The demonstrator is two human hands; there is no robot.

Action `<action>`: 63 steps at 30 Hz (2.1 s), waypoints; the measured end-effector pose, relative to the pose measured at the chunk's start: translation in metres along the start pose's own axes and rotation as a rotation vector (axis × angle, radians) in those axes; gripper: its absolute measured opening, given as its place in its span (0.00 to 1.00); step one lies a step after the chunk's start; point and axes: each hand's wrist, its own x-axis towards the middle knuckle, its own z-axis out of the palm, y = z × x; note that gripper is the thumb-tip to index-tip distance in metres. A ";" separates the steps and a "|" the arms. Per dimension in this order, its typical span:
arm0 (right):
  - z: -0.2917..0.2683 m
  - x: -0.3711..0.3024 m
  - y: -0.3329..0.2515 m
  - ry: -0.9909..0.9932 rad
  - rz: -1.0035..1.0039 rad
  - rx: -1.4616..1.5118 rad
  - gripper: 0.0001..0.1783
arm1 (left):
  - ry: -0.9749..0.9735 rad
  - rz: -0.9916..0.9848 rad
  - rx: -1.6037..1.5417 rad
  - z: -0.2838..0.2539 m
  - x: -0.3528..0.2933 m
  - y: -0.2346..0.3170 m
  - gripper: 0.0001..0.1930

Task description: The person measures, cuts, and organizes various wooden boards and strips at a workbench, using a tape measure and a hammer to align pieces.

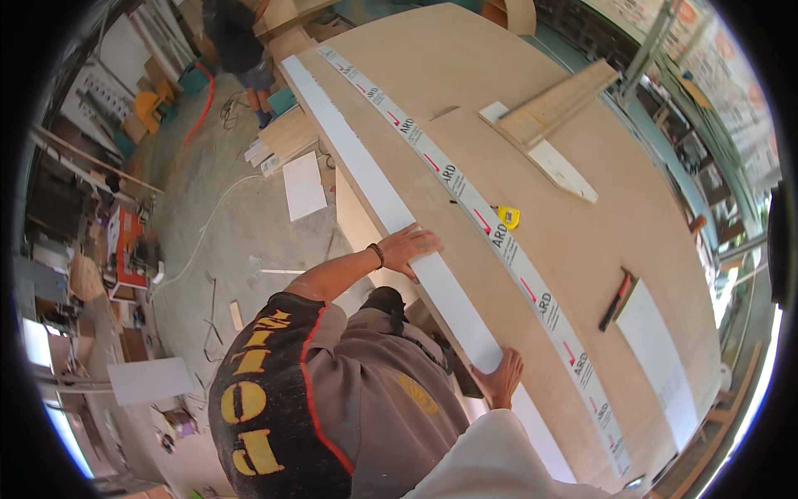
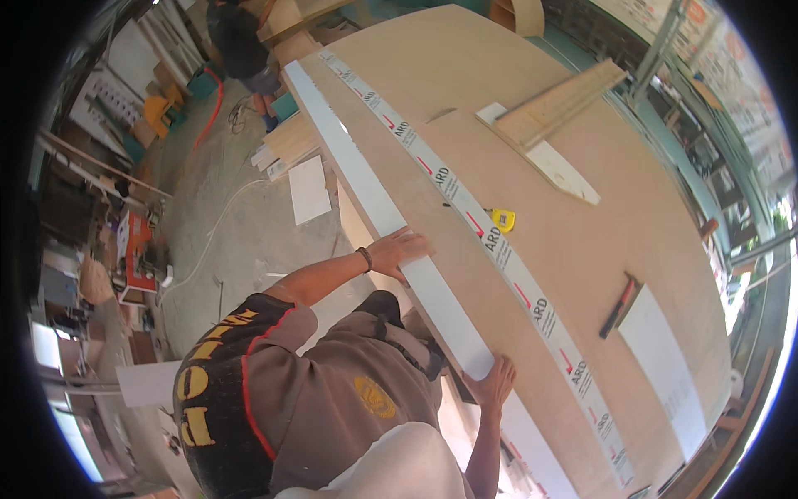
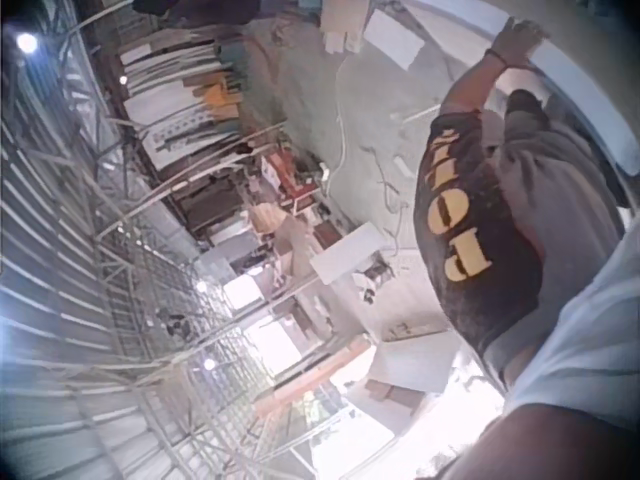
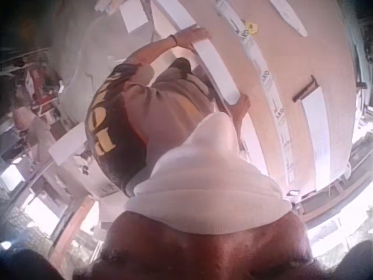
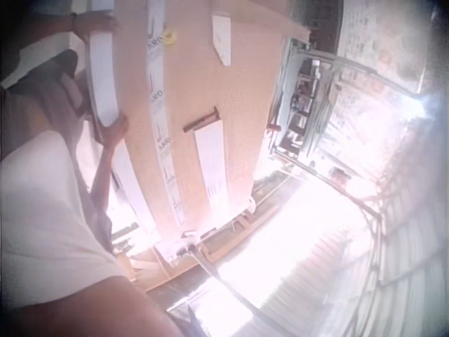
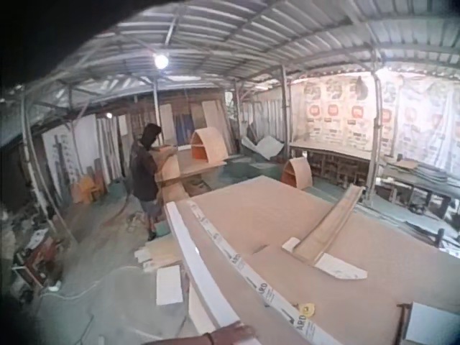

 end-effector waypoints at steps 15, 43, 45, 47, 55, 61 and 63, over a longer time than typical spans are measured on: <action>-0.054 -0.031 0.002 0.092 0.051 -0.146 0.43 | 0.291 0.130 -0.140 -0.017 0.032 0.018 0.57; -0.030 -0.115 -0.004 0.286 0.132 -0.641 0.31 | 0.294 0.202 0.233 -0.002 0.012 0.036 0.32; -0.029 -0.121 0.012 0.280 0.060 -0.611 0.37 | 0.359 0.206 0.265 0.001 0.005 0.039 0.31; -0.033 -0.122 0.018 0.243 0.033 -0.619 0.40 | 0.232 0.194 0.210 -0.001 0.010 0.048 0.29; -0.057 -0.127 0.024 -0.232 0.314 -0.287 0.56 | 0.263 0.192 0.245 0.042 -0.024 0.045 0.36; -0.079 -0.120 0.021 -0.359 0.446 -0.286 0.48 | 0.079 0.174 -0.065 0.019 -0.022 0.043 0.53; -0.080 -0.129 0.032 -0.235 0.360 -0.340 0.48 | 0.124 0.188 -0.084 0.015 -0.021 0.044 0.58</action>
